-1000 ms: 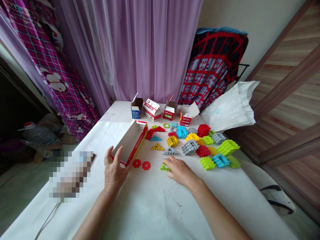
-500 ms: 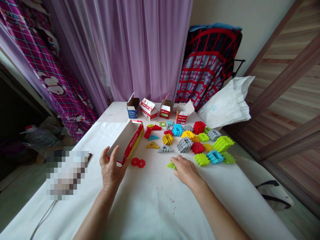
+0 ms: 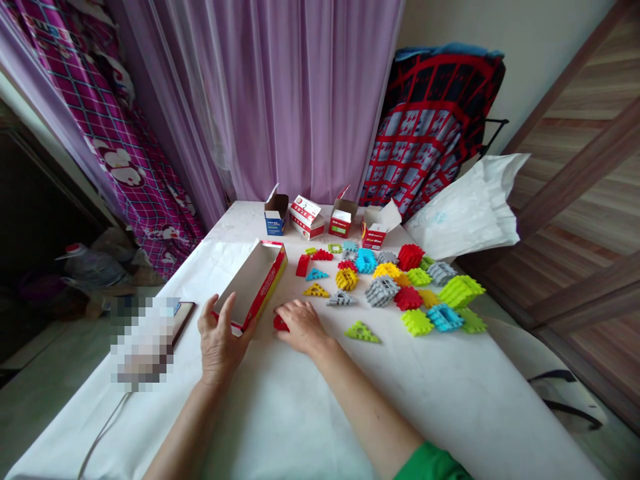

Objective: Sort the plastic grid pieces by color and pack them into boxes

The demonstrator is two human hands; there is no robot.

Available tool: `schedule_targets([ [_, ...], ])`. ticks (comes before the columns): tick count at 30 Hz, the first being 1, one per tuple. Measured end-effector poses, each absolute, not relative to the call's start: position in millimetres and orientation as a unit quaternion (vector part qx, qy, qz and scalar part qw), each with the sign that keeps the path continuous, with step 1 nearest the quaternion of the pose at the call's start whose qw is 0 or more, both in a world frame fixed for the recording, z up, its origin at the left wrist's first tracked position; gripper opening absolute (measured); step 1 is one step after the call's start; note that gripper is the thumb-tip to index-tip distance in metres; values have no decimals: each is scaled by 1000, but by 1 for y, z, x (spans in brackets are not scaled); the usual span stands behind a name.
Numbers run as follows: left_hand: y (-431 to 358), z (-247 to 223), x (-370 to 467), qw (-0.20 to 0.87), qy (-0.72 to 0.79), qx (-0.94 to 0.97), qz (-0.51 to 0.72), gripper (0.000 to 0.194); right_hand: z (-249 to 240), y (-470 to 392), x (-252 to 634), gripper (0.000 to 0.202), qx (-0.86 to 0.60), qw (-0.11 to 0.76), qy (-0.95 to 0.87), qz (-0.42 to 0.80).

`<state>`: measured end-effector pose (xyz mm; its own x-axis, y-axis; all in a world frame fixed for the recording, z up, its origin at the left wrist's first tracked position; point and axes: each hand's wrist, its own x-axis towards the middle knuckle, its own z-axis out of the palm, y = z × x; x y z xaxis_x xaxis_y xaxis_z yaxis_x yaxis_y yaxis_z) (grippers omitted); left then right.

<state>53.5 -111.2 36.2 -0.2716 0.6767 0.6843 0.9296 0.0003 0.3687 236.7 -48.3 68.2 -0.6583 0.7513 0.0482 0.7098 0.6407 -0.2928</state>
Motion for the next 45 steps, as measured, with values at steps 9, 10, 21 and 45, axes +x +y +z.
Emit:
schedule_targets([
  [9, -109, 29, 49, 153, -681, -588, -409, 61, 55, -44, 242, 34, -433, 95, -886, 137],
  [10, -109, 29, 49, 150, -682, -587, -409, 61, 55, -44, 242, 34, -440, 90, -883, 135],
  [21, -109, 31, 50, 166, -671, -600, -403, 63, 62, -39, 259, 43, -490, 140, -842, 175],
  [45, -122, 41, 61, 215, -628, -663, -346, 39, 80, -52, 257, 22, -402, -73, -911, 64],
])
